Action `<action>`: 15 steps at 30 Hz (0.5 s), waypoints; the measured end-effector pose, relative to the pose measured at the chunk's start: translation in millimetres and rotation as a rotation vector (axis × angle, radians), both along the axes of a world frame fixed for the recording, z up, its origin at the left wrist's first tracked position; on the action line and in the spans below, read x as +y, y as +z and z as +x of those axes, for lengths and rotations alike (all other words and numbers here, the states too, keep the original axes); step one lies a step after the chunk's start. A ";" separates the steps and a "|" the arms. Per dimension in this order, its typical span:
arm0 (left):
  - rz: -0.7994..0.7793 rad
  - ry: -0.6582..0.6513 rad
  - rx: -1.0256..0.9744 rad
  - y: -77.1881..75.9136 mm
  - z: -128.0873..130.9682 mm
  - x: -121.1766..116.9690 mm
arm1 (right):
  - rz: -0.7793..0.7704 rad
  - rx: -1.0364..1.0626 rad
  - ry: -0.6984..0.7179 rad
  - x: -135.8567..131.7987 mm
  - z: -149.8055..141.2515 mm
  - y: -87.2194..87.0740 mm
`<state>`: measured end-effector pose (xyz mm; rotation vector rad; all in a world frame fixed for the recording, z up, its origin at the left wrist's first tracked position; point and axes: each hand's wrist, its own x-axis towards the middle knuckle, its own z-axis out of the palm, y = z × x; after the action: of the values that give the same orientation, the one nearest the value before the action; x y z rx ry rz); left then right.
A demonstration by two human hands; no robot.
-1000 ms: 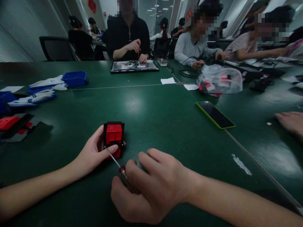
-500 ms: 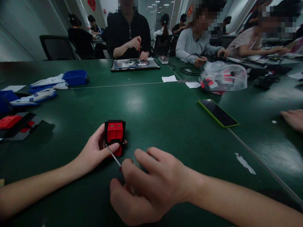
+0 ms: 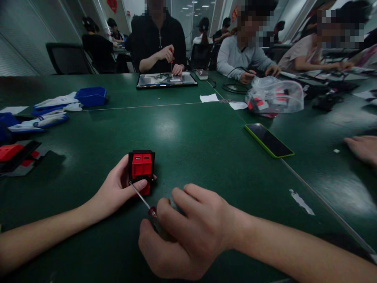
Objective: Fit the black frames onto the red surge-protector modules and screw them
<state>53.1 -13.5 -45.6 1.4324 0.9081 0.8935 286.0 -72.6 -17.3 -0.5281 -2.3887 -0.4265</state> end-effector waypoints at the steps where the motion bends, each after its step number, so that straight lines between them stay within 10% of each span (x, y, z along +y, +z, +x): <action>1: 0.000 0.001 0.000 0.3 0.1 -0.2 | -0.006 0.000 0.004 0.1 0.3 0.6; 15: -0.028 -0.002 -0.016 1.9 0.2 -0.5 | 0.019 0.016 -0.001 -3.2 0.6 3.9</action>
<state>53.4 -14.1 -43.7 1.3997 0.9037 0.8868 286.6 -75.8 -13.5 -0.5223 -2.3666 -0.4428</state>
